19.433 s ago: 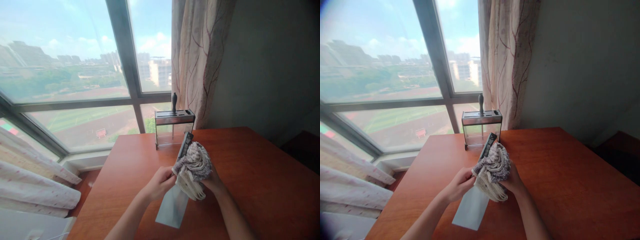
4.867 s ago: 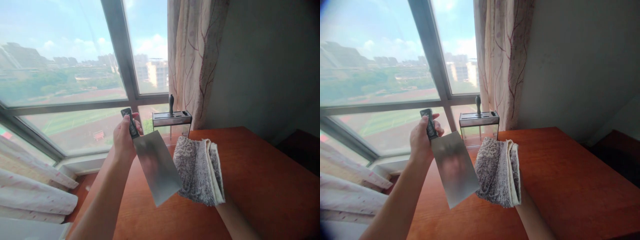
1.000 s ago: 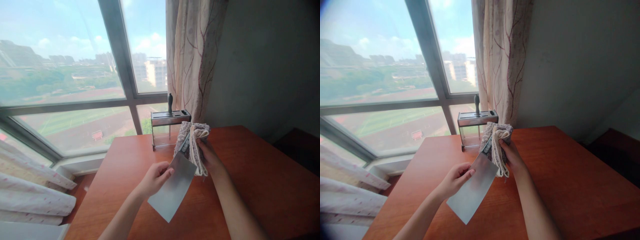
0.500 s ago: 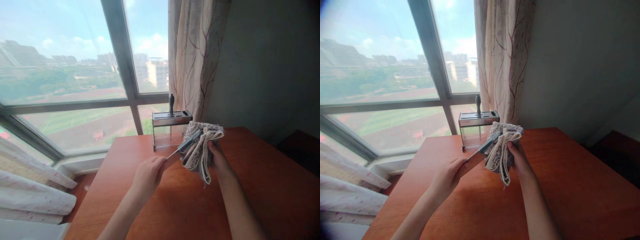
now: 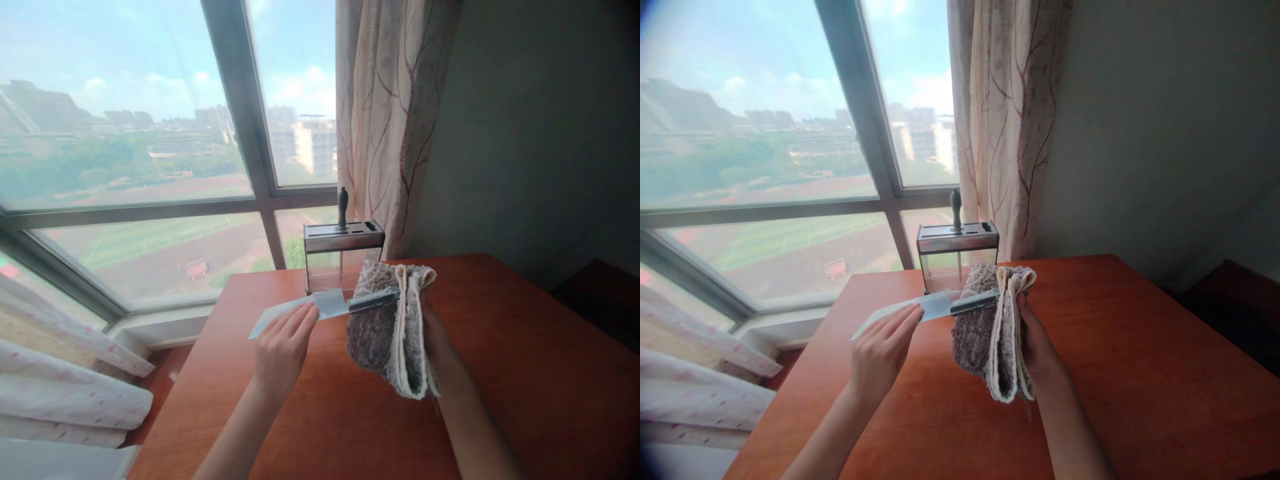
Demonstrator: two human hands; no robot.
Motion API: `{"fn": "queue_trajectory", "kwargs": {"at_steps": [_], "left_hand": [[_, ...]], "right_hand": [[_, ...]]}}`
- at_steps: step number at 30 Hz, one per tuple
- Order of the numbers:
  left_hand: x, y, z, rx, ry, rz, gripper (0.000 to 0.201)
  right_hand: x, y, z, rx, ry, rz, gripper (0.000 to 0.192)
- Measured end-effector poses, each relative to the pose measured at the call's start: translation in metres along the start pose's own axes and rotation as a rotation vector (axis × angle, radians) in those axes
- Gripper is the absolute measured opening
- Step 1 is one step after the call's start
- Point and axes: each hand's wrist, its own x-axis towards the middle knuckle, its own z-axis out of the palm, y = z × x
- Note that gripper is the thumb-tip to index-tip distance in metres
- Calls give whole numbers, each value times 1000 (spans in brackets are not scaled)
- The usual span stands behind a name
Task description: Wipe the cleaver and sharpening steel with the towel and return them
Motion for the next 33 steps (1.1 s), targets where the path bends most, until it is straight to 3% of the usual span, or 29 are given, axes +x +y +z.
{"fn": "queue_trajectory", "kwargs": {"at_steps": [3,8,11,15,21,25,28,30,32,33], "left_hand": [[-3,-2,7,-17,-13,16,32],[-5,-9,11,-12,-24,41,32],[-5,-10,10,-26,-34,74,33],[-5,-11,8,-36,-20,90,34],[-3,-15,13,-24,-59,77,30],[-3,-5,5,-109,46,46,31],[-9,14,-4,-356,133,39,23],[-13,27,-5,-628,-12,-104,6],[-14,32,1,-942,-236,-388,22],[-14,32,4,-1109,-285,-550,32]], "right_hand": [[-3,2,4,66,-33,92,47],[-2,-8,12,82,98,-69,42],[-3,-13,13,-74,77,-98,39],[-2,-11,9,-233,3,22,29],[4,9,5,-127,45,64,29],[4,16,7,-99,44,64,30],[2,16,8,-82,38,78,32],[1,15,7,-74,34,77,33],[1,13,6,-74,37,56,32],[1,12,5,-79,43,42,31]]}}
